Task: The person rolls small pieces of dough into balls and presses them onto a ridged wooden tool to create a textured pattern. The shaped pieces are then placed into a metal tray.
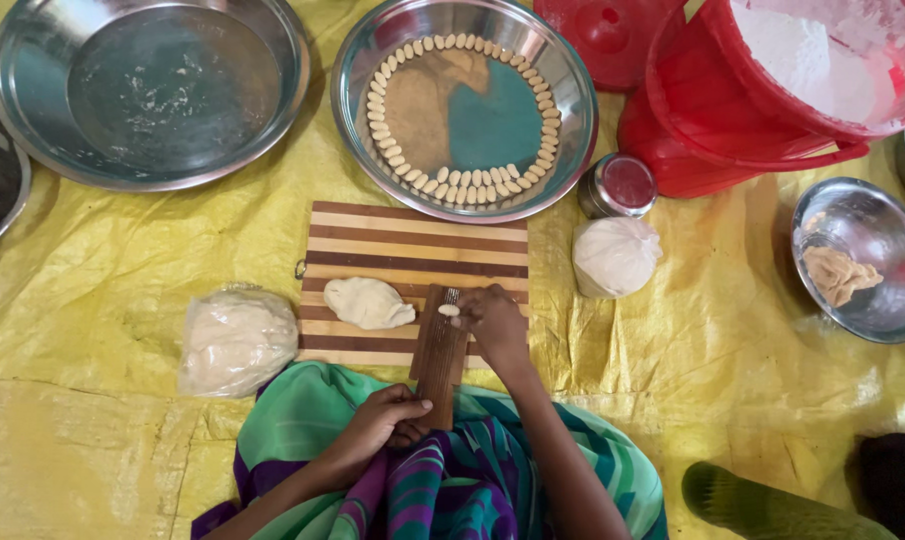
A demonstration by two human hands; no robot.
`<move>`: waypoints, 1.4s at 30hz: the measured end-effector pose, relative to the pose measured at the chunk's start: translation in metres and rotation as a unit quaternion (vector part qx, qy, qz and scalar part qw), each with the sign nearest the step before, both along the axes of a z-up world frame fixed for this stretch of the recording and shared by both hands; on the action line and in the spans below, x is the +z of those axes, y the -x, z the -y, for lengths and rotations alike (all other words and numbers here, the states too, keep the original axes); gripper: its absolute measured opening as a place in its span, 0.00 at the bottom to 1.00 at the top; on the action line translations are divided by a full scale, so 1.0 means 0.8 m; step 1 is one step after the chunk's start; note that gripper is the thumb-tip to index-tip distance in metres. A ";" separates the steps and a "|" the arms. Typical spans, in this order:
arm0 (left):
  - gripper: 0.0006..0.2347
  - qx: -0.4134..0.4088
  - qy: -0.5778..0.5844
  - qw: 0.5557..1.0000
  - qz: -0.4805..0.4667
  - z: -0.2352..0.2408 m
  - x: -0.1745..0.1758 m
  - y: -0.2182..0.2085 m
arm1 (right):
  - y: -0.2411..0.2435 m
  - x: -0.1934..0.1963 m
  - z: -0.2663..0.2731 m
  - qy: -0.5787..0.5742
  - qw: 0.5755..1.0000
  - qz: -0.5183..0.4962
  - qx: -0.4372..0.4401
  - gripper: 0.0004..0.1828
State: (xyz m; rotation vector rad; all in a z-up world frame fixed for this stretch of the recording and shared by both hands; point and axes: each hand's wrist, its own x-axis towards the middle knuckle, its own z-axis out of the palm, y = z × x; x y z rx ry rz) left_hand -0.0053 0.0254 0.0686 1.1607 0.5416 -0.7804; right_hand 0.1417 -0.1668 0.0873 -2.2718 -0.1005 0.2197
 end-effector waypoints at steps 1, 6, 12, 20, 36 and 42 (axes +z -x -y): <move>0.11 0.001 -0.002 1.000 0.000 0.000 -0.002 0.003 | 0.001 -0.003 -0.002 -0.019 1.000 0.014 -0.001 0.15; 0.11 -0.001 -0.008 1.000 -0.002 -0.005 -0.008 0.003 | -0.021 -0.017 -0.004 -0.013 0.999 0.036 0.019 0.10; 0.10 -0.026 -0.052 0.998 -0.003 -0.009 -0.029 0.007 | -0.030 -0.028 -0.002 -0.094 0.995 0.003 0.038 0.07; 0.13 -0.107 -0.061 0.992 0.016 -0.017 -0.088 0.017 | -0.050 -0.060 0.027 -0.302 0.939 -0.163 0.009 0.08; 0.12 -0.142 -0.164 0.963 0.161 -0.065 -0.023 -0.009 | 0.016 0.036 -0.063 0.077 0.983 0.130 0.103 0.21; 0.13 -0.124 -0.160 0.971 0.126 -0.074 -0.015 -0.012 | 0.010 0.049 -0.073 0.125 0.959 0.201 0.155 0.21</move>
